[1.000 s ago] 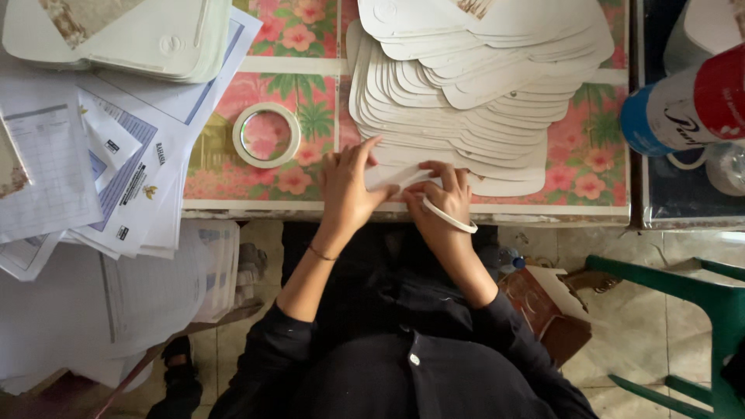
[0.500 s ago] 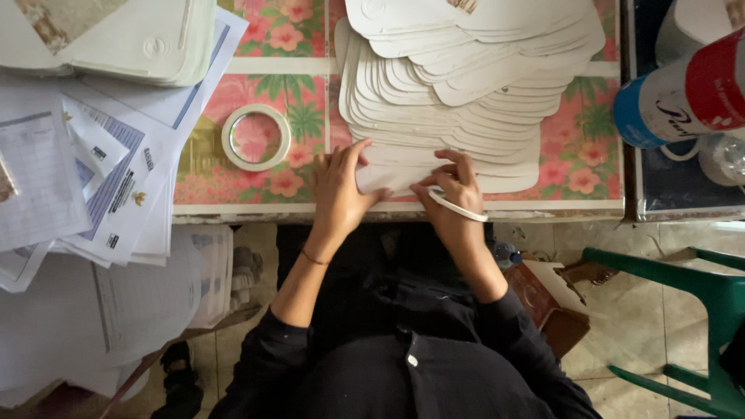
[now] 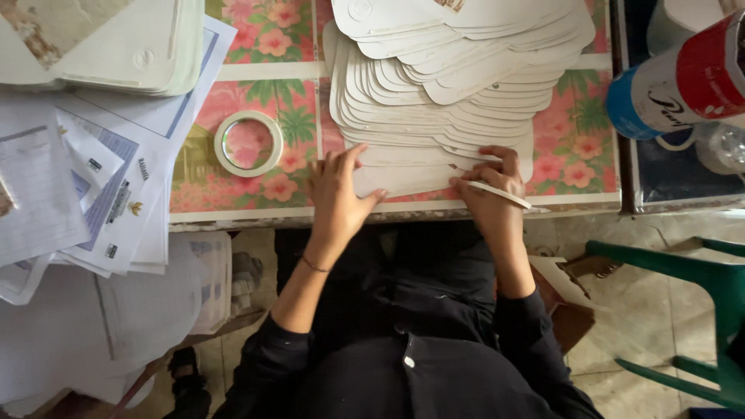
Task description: The person assembles a stack of white paper cutouts by hand, aligning and pressing them together on a table. They handle the stack, flip it, and continue pressing the pieces to ensure they are properly aligned.
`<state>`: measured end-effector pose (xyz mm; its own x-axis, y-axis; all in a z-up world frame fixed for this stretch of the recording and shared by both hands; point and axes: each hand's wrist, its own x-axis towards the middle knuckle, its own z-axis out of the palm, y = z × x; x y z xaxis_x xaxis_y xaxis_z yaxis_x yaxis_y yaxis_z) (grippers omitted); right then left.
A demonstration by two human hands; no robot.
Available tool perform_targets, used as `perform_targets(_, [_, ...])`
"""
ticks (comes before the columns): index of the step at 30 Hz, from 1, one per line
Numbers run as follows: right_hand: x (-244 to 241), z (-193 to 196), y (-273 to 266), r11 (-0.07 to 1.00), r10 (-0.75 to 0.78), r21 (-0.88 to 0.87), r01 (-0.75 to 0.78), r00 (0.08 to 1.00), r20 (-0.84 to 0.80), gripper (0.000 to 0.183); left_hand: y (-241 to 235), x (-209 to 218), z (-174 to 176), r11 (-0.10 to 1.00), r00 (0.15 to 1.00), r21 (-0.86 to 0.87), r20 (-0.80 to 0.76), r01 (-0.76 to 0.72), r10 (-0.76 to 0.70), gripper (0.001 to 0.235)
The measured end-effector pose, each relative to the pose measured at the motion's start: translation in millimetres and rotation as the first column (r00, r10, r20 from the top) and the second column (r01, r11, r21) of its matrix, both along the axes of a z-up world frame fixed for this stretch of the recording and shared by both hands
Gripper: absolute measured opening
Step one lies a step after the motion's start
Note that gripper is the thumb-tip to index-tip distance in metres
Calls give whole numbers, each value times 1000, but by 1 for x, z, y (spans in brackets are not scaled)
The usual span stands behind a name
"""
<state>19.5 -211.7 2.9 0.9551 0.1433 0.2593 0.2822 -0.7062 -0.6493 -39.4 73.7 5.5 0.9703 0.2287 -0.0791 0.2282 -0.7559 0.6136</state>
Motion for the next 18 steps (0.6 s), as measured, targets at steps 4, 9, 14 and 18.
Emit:
perform_targets(4, [0,2,5,999,-2,-49,1,1000,-15,21,-38,19,9,988,989,150,151,-16,-7,100])
perform_targets(9, [-3,5,13,990,-18,-138,24,999,46,17,-95,43,19,981,951,136,259,137,-168,78])
perform_targets(14, [12,54,17,991,63,-129,-39,981,181,13,-91,61,26,897,852,230,293,378,-434,37])
perform_targets(18, [23,86,32,980,20,-193,38,956,291,16,-86,113,26,875,849,466,404,130,-341,14])
